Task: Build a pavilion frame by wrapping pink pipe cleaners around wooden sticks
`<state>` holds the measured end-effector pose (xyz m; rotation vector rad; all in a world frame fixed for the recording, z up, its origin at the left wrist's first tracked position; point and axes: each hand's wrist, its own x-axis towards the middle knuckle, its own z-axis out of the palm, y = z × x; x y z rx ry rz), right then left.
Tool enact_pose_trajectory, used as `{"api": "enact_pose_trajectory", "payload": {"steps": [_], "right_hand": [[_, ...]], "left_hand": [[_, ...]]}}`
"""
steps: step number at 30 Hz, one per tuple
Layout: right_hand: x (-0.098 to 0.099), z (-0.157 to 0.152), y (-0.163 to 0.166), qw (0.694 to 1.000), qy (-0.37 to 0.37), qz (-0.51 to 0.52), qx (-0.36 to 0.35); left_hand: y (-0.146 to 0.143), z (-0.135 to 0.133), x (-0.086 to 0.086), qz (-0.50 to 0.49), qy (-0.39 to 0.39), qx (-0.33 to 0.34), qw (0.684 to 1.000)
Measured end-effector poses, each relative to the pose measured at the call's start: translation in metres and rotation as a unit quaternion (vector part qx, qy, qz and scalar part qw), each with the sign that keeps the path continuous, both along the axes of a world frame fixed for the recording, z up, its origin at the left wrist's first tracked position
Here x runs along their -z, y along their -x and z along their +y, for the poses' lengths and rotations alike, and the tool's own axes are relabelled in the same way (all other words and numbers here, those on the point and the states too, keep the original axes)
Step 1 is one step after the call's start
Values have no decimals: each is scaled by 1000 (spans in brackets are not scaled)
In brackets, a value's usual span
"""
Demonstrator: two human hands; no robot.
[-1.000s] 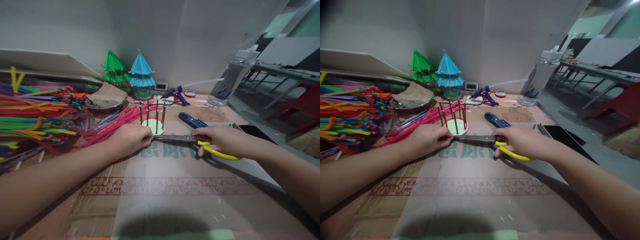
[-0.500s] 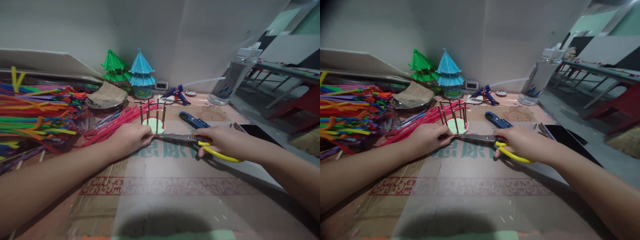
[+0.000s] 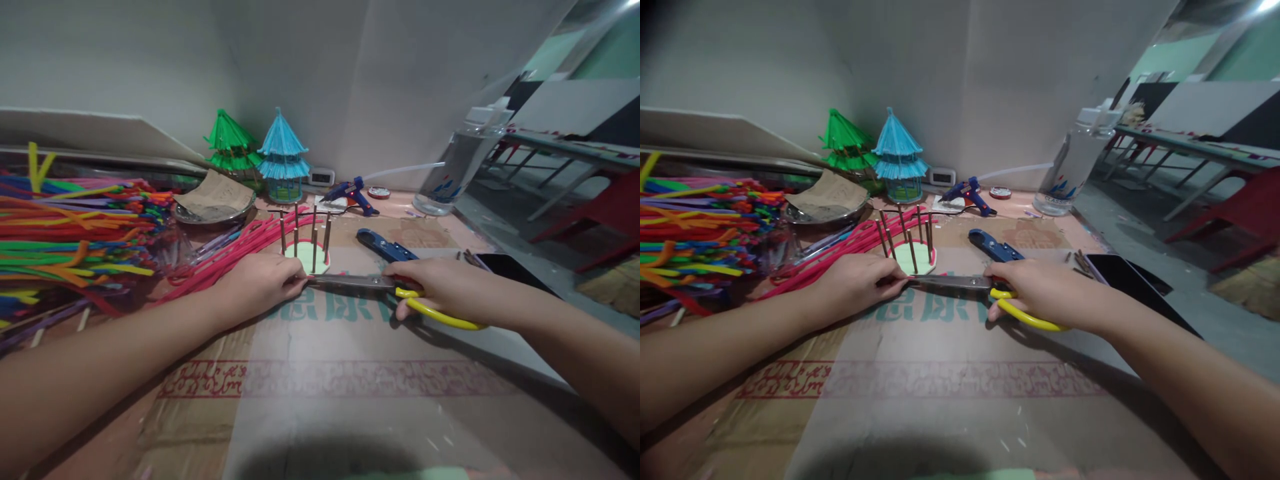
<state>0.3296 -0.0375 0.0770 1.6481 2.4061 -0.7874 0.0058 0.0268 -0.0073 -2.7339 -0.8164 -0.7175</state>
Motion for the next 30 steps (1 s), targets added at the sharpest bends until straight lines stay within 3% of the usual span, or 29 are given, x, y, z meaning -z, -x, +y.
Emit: {"api": "enact_pose_trajectory", "payload": {"steps": [17,30], "right_hand": [[0,0,0,999,-17,-28,-3],[-2,1,-1,999,6,-29,19]], "left_hand": [[-2,-7,-8,12,6,14,1000],[2,-3,-2,33,-12,16,999]]}}
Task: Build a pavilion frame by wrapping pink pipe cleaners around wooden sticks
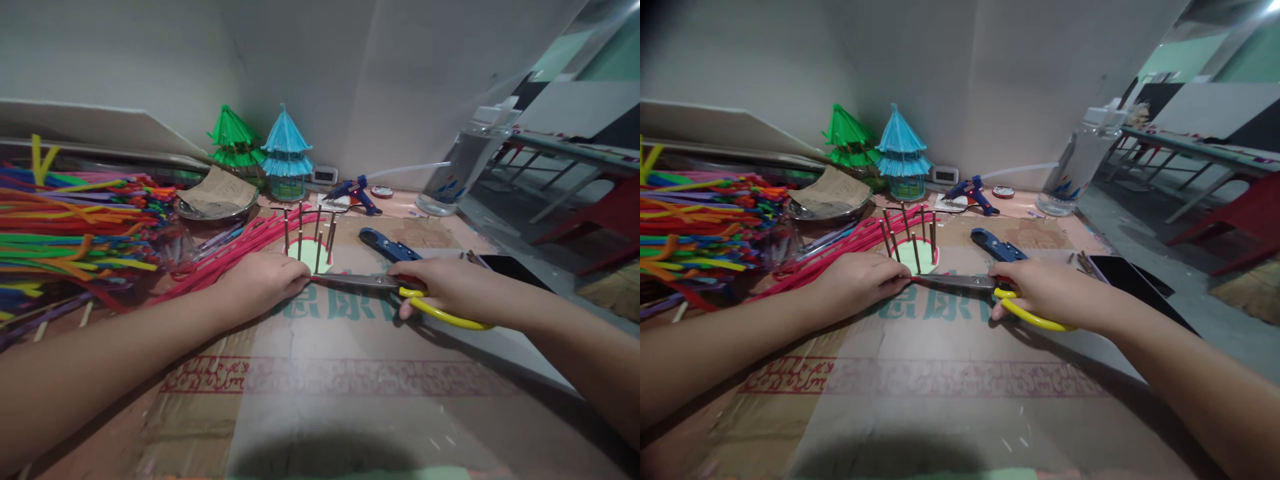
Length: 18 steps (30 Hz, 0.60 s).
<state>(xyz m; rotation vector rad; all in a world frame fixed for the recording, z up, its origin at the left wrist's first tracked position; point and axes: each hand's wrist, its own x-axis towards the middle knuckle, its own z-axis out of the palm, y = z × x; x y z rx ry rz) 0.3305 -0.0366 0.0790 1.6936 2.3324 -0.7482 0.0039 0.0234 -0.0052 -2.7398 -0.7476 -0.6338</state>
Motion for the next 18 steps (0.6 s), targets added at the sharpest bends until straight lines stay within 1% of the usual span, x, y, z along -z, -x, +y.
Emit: {"api": "enact_pose_trajectory", "payload": {"steps": [8,14,18], "right_hand": [[0,0,-1,1000,-3,10,6],[2,0,-2,1000,-25,-2,-11],[2,-1,-1,1000,-21,-4,-11]], "left_hand": [[0,0,-1,-5,-16,22,1000],[1,0,0,-7,-32,29,999],[0,-1,-1,-12,-32,33,999]]}}
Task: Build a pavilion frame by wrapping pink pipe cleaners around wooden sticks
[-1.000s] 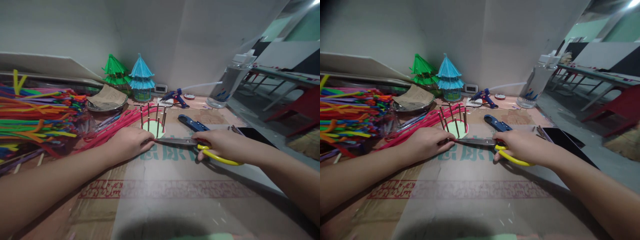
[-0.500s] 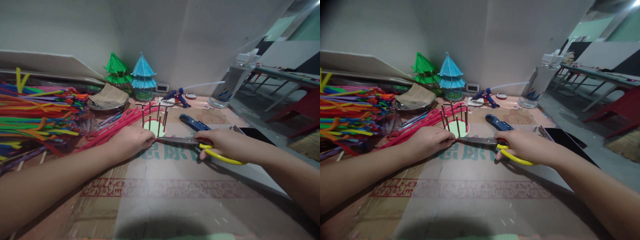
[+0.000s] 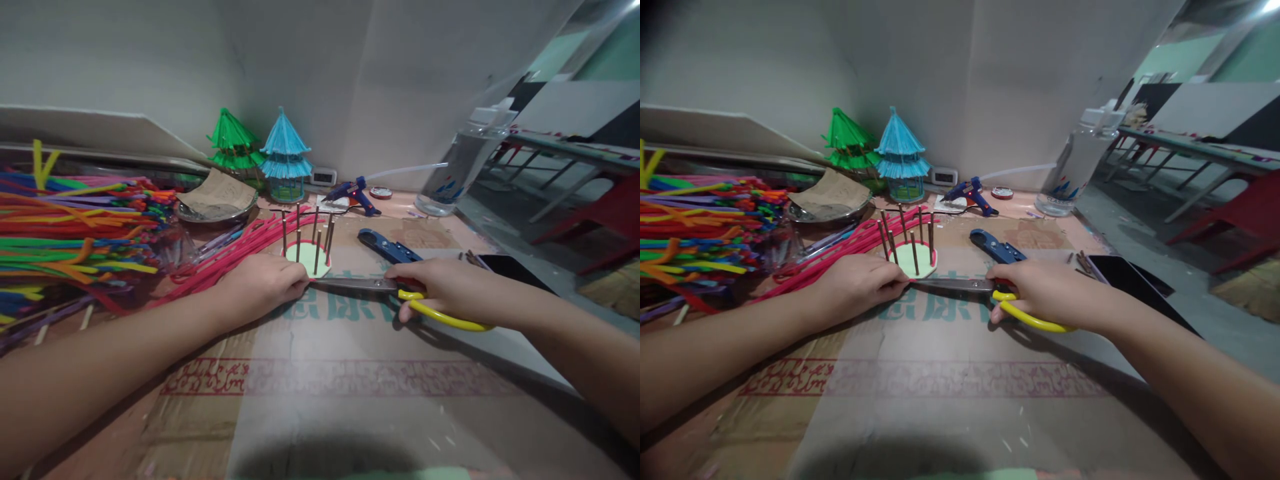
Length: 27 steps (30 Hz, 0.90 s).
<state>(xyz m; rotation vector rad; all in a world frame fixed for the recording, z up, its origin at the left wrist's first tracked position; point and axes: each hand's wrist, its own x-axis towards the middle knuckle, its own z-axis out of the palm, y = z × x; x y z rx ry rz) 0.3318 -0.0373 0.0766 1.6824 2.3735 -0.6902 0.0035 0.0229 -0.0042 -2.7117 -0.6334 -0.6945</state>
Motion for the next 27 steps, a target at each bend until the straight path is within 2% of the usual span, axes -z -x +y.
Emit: {"api": "enact_pose_trajectory", "payload": {"steps": [16,27], "right_hand": [[-2,-2,5,1000,8,7,4],[-3,-4,5,1000,11,-1,5]], "left_hand": [[-2,2,6,-55,6,-17,998],[-1,2,7,-45,-13,-13,999]]}}
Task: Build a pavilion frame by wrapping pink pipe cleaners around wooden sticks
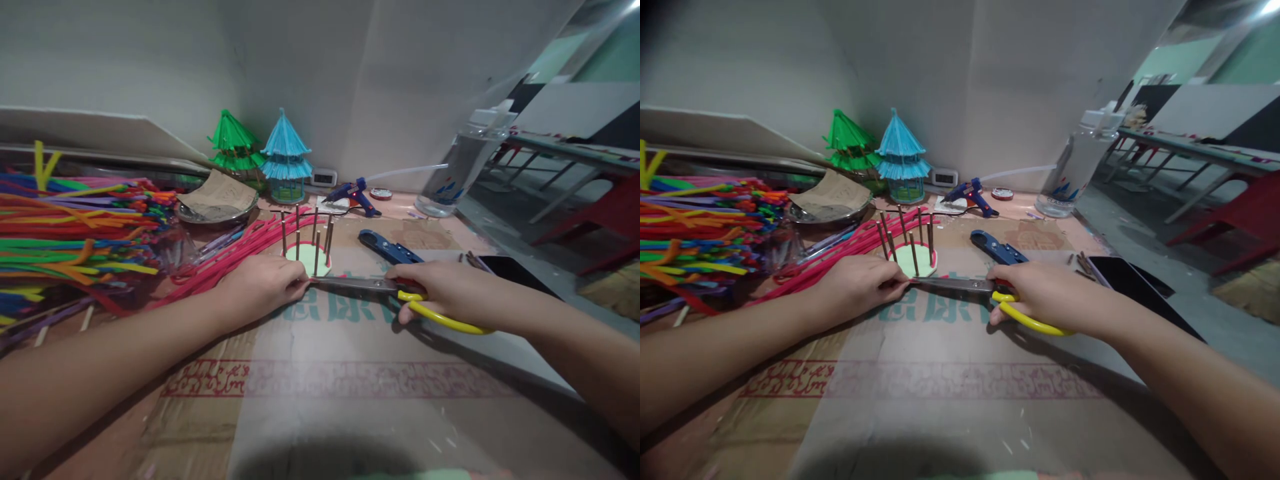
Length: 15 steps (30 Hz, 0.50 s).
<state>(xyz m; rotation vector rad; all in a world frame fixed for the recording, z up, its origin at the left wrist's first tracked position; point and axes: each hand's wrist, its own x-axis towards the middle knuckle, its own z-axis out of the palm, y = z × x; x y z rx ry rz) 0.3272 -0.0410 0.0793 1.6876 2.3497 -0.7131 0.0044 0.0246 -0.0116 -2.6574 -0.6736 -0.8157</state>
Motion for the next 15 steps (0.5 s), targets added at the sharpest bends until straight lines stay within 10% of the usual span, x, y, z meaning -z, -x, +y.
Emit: {"api": "enact_pose_trajectory", "payload": {"steps": [15], "right_hand": [[1,0,4,1000,-12,-10,-3]], "left_hand": [[0,1,1,2,7,-8,1000]]}}
